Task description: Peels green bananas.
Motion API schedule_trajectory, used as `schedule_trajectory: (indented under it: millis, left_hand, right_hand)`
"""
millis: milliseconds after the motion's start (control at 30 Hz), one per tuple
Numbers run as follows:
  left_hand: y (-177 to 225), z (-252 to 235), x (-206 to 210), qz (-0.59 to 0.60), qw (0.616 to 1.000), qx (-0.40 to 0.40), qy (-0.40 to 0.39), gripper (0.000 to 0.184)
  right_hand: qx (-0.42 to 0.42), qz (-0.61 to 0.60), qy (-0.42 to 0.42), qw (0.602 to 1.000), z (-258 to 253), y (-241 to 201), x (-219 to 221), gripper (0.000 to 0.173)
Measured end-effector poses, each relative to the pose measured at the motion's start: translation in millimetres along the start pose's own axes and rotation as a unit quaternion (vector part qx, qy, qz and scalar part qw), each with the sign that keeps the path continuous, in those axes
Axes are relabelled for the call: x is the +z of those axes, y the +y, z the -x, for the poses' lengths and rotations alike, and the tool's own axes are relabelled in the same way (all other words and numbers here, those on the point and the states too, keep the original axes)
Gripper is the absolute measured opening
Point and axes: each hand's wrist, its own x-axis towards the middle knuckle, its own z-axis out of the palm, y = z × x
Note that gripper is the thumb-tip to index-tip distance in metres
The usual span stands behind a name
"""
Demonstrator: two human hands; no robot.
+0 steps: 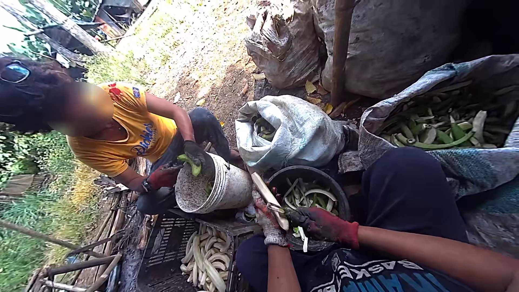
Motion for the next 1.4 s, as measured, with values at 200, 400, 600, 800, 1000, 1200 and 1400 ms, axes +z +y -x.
schedule_trajectory:
  millis: [200,400,600,800,1000,1200,1400]
  left_hand:
    - [10.5,5.6,12.2,-0.095,0.993,-0.067,0.027,0.039]
    - [12.0,3.0,16.7,-0.002,0.993,-0.001,0.119,0.039]
    - [9.9,-2.9,11.1,-0.031,0.984,0.042,0.168,0.041]
    - [10.9,6.4,13.7,0.044,0.995,-0.015,0.085,0.042]
    - [9.5,5.4,10.7,0.033,0.997,-0.063,-0.034,0.051]
    - [11.9,-4.6,0.9,0.028,0.995,-0.09,-0.03,0.04]
    - [11.1,6.1,-6.6,-0.454,0.89,0.037,-0.032,0.036]
  right_hand:
    - [-0.014,0.156,-0.006,0.988,7.7,-20.2,-4.8,0.043]
    - [0.005,0.239,0.008,0.971,20.6,-11.0,-13.2,0.035]
    - [-0.001,0.258,-0.001,0.966,24.8,-9.4,-9.7,0.034]
    - [0.016,0.28,0.015,0.96,8.3,-17.0,-10.1,0.036]
    - [-0.031,0.304,0.049,0.951,-6.3,-23.6,-27.3,0.033]
    - [-0.064,0.338,0.051,0.938,-6.9,-24.7,-40.1,0.034]
    - [-0.057,0.369,0.055,0.926,-29.0,-26.5,-62.1,0.033]
